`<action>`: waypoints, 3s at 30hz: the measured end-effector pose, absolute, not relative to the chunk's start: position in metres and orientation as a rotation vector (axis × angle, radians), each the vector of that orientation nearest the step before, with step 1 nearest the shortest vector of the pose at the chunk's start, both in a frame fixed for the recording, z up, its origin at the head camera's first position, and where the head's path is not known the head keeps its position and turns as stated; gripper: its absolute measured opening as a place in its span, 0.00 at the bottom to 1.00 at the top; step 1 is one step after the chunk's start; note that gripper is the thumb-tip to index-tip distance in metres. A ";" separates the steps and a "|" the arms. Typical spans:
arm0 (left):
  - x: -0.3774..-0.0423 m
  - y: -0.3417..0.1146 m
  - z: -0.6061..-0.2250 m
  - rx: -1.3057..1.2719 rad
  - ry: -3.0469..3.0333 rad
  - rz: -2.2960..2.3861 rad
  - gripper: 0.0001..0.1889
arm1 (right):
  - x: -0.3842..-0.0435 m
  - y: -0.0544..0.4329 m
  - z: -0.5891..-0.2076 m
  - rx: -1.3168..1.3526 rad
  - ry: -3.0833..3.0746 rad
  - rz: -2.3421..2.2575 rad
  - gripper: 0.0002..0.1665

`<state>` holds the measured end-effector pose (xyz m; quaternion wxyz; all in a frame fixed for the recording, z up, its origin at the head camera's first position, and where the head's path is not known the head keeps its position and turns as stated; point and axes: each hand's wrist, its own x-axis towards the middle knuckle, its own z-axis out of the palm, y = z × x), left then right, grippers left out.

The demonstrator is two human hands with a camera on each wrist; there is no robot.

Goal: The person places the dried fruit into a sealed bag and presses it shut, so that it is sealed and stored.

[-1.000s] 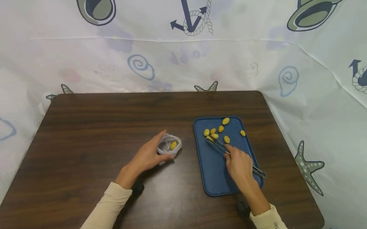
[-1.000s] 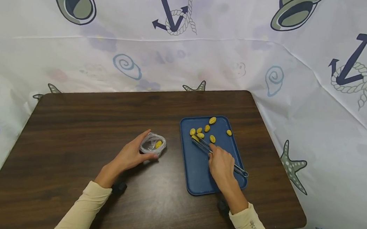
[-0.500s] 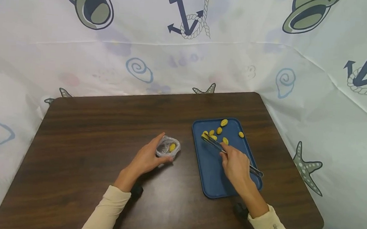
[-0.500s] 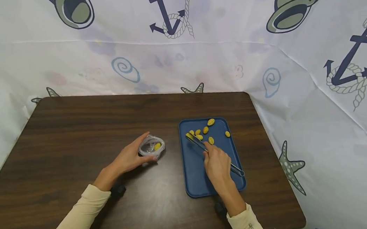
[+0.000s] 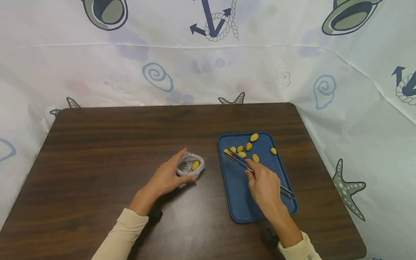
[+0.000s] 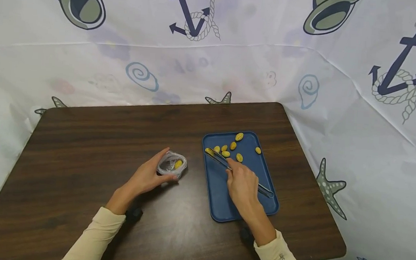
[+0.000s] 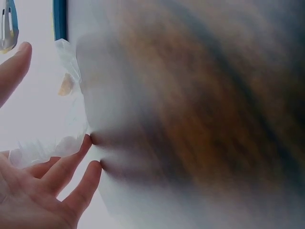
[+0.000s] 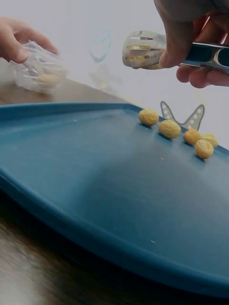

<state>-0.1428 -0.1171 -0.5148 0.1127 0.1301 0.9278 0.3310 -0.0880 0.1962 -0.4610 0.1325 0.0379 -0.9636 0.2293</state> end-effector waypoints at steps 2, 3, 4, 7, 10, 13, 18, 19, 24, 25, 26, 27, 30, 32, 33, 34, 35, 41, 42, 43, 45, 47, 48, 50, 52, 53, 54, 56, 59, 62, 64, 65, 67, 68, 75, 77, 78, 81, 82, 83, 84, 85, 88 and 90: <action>-0.143 -0.117 -0.515 0.381 2.721 0.973 0.57 | -0.088 0.193 -0.461 0.113 -2.797 0.673 0.19; -0.143 -0.117 -0.515 0.383 2.720 0.973 0.57 | -0.088 0.192 -0.461 0.112 -2.799 0.673 0.19; -0.143 -0.118 -0.515 0.382 2.719 0.973 0.57 | -0.088 0.190 -0.461 0.111 -2.800 0.675 0.19; -0.143 -0.118 -0.514 0.383 2.715 0.971 0.57 | -0.087 0.186 -0.461 0.115 -2.806 0.675 0.18; -0.143 -0.117 -0.514 0.378 2.715 0.968 0.57 | -0.085 0.182 -0.463 0.131 -2.801 0.672 0.18; -0.143 -0.116 -0.513 0.377 2.716 0.972 0.57 | -0.083 0.178 -0.464 0.153 -2.786 0.672 0.18; -0.143 -0.117 -0.513 0.374 2.727 0.972 0.57 | -0.082 0.171 -0.464 0.192 -2.771 0.675 0.17; -0.143 -0.117 -0.513 0.375 2.732 0.968 0.57 | -0.082 0.170 -0.464 0.201 -2.767 0.674 0.17; -0.143 -0.117 -0.513 0.377 2.733 0.966 0.57 | -0.082 0.168 -0.465 0.253 -2.737 0.689 0.19; -0.143 -0.116 -0.512 0.374 2.730 0.970 0.57 | -0.082 0.167 -0.466 0.264 -2.732 0.695 0.19; -0.143 -0.116 -0.512 0.370 2.727 0.974 0.57 | -0.082 0.167 -0.466 0.273 -2.729 0.700 0.19; -0.142 -0.117 -0.511 0.367 2.725 0.978 0.57 | -0.082 0.166 -0.466 0.281 -2.727 0.707 0.19; -0.144 -0.114 -0.511 0.374 2.716 0.993 0.57 | -0.083 0.167 -0.467 0.289 -2.724 0.706 0.19; -0.144 -0.113 -0.511 0.386 2.715 0.997 0.57 | -0.083 0.166 -0.466 0.293 -2.725 0.708 0.19; -0.144 -0.114 -0.511 0.390 2.715 0.999 0.57 | -0.083 0.165 -0.466 0.297 -2.726 0.713 0.19; -0.144 -0.114 -0.511 0.392 2.715 1.003 0.57 | -0.084 0.163 -0.465 0.300 -2.728 0.716 0.19; -0.145 -0.114 -0.511 0.393 2.717 1.003 0.57 | -0.084 0.162 -0.465 0.306 -2.729 0.721 0.19; -0.144 -0.116 -0.512 0.389 2.721 0.981 0.57 | -0.085 0.154 -0.464 0.342 -2.745 0.729 0.20; -0.144 -0.116 -0.513 0.392 2.721 0.975 0.57 | -0.085 0.153 -0.464 0.346 -2.746 0.725 0.21; -0.144 -0.116 -0.513 0.388 2.720 0.976 0.57 | -0.085 0.151 -0.464 0.352 -2.746 0.724 0.21; -0.143 -0.117 -0.513 0.383 2.720 0.972 0.57 | -0.085 0.148 -0.465 0.367 -2.745 0.719 0.21; -0.143 -0.118 -0.513 0.376 2.719 0.971 0.57 | -0.085 0.145 -0.466 0.383 -2.747 0.720 0.21; -0.142 -0.118 -0.513 0.374 2.718 0.971 0.56 | -0.085 0.144 -0.466 0.391 -2.750 0.718 0.20; -0.142 -0.118 -0.513 0.366 2.716 0.972 0.57 | -0.085 0.142 -0.467 0.405 -2.755 0.710 0.20; -0.142 -0.117 -0.513 0.365 2.714 0.975 0.56 | -0.085 0.140 -0.468 0.417 -2.758 0.704 0.20; -0.142 -0.117 -0.514 0.367 2.713 0.976 0.56 | -0.085 0.140 -0.469 0.422 -2.759 0.701 0.20; -0.142 -0.116 -0.514 0.368 2.714 0.976 0.56 | -0.085 0.139 -0.469 0.425 -2.760 0.697 0.20; -0.143 -0.116 -0.514 0.369 2.716 0.977 0.56 | -0.085 0.139 -0.470 0.429 -2.759 0.700 0.20; -0.143 -0.115 -0.514 0.370 2.722 0.973 0.56 | -0.086 0.138 -0.471 0.436 -2.757 0.704 0.20; -0.142 -0.115 -0.513 0.366 2.723 0.979 0.56 | -0.087 0.137 -0.472 0.443 -2.758 0.701 0.20; -0.142 -0.115 -0.512 0.365 2.724 0.985 0.56 | -0.088 0.137 -0.473 0.454 -2.756 0.696 0.20; -0.141 -0.114 -0.512 0.370 2.723 0.989 0.56 | -0.089 0.137 -0.474 0.461 -2.753 0.691 0.21; -0.141 -0.114 -0.511 0.380 2.727 0.991 0.55 | -0.089 0.137 -0.474 0.469 -2.755 0.680 0.23; -0.141 -0.114 -0.511 0.380 2.726 0.994 0.55 | -0.089 0.137 -0.474 0.473 -2.755 0.680 0.24; -0.142 -0.115 -0.511 0.381 2.730 0.999 0.55 | -0.090 0.144 -0.473 0.424 -2.787 0.693 0.29; -0.142 -0.115 -0.511 0.382 2.726 0.998 0.55 | -0.090 0.148 -0.473 0.394 -2.805 0.702 0.29; -0.142 -0.115 -0.512 0.381 2.726 0.998 0.55 | -0.090 0.150 -0.473 0.381 -2.813 0.705 0.29; -0.142 -0.115 -0.512 0.382 2.724 1.001 0.55 | -0.091 0.157 -0.473 0.338 -2.829 0.716 0.29; -0.142 -0.115 -0.512 0.382 2.725 0.998 0.55 | -0.091 0.159 -0.473 0.325 -2.832 0.720 0.29; -0.142 -0.115 -0.512 0.383 2.726 0.996 0.55 | -0.091 0.161 -0.473 0.314 -2.834 0.722 0.29; -0.142 -0.115 -0.512 0.384 2.727 0.996 0.55 | -0.091 0.163 -0.473 0.301 -2.835 0.724 0.30; -0.142 -0.115 -0.512 0.385 2.727 0.996 0.55 | -0.092 0.165 -0.474 0.287 -2.838 0.724 0.30; -0.142 -0.115 -0.512 0.388 2.726 0.989 0.55 | -0.092 0.170 -0.474 0.253 -2.855 0.716 0.30; -0.142 -0.115 -0.512 0.389 2.725 0.992 0.55 | -0.093 0.173 -0.475 0.231 -2.863 0.711 0.29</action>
